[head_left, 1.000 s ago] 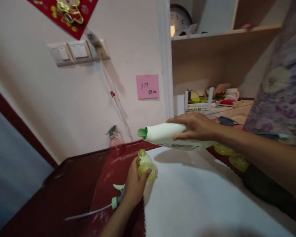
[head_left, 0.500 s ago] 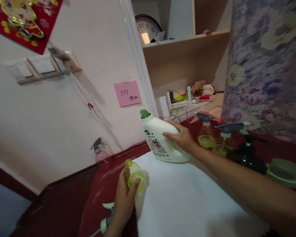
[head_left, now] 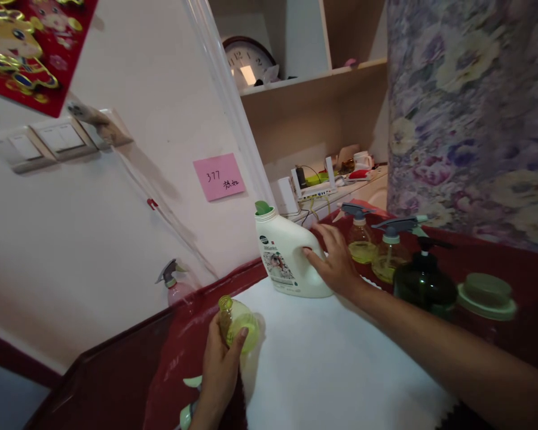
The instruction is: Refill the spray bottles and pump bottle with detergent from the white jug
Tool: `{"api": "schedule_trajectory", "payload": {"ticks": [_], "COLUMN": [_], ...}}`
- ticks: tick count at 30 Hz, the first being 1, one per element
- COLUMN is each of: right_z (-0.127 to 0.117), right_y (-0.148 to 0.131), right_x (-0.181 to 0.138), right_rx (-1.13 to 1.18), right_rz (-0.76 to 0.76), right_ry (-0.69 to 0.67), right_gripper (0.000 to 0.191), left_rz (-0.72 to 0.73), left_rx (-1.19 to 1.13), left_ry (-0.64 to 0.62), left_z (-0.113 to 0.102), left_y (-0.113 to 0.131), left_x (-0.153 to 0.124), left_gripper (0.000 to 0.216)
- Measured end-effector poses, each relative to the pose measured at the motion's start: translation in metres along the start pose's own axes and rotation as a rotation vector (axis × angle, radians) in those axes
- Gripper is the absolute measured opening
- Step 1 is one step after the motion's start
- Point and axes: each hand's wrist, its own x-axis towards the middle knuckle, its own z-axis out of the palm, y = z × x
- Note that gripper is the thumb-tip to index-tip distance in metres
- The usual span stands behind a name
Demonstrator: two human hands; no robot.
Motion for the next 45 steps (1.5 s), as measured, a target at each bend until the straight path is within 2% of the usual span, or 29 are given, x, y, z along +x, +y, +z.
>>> {"api": "schedule_trajectory", "payload": {"ticks": [3,8,11,13,16,18,21,27,30,32,37,40,42,45], "right_z": [-0.010,-0.011,-0.009,-0.009,-0.009,-0.008,-0.007,-0.006,-0.006,-0.007,-0.009,-0.009,-0.008,-0.007], "right_y": [-0.014,-0.020,-0.017,-0.018,-0.023,-0.026,-0.028,-0.032,-0.032,-0.031,-0.029,-0.028,-0.028,-0.027], "right_x": [-0.023,-0.065,-0.080,-0.084,-0.086,-0.089,-0.096,-0.104,-0.104,-0.104,-0.105,-0.106,-0.106,-0.106], "right_rx": [0.017,0.097,0.160,0.203,0.268,0.319,0.414,0.547,0.552,0.540,0.483,0.455,0.446,0.438], "right_rz": [-0.052,-0.034,-0.005,0.021,0.137,0.207,0.250,0.288,0.290,0.293,0.301,0.307,0.306,0.298], "right_ry": [-0.059,-0.307,-0.464,-0.582,-0.796,-0.891,-0.916,-0.895,-0.905,-0.908,-0.925,-0.944,-0.955,-0.973], "right_gripper": [0.047,0.043,0.060,0.083,0.112,0.121,0.118,0.085,0.081,0.082,0.090,0.091,0.091,0.091], "left_rz": [0.000,-0.019,-0.052,-0.092,-0.132,-0.128,-0.121,-0.138,-0.123,-0.092,0.004,-0.054,-0.090,-0.151], "left_rx": [-0.010,-0.098,-0.235,-0.283,-0.310,-0.329,-0.353,-0.300,-0.160,-0.018,0.388,0.577,0.700,0.894], "left_ry": [0.004,-0.020,-0.091,-0.138,-0.234,-0.286,-0.333,-0.448,-0.463,-0.462,-0.374,-0.370,-0.386,-0.449], "left_z": [-0.002,0.003,0.014,0.022,0.034,0.039,0.043,0.039,0.027,0.011,-0.058,-0.094,-0.106,-0.106], "left_y": [0.006,0.027,0.042,0.050,0.055,0.056,0.055,0.059,0.066,0.072,0.077,0.067,0.057,0.044], "left_x": [-0.001,-0.010,-0.025,-0.036,-0.052,-0.060,-0.067,-0.069,-0.063,-0.054,-0.032,-0.033,-0.038,-0.047], "left_gripper": [0.072,0.074,0.075,0.078,0.081,0.081,0.080,0.083,0.089,0.086,0.039,0.026,0.023,0.025]}}
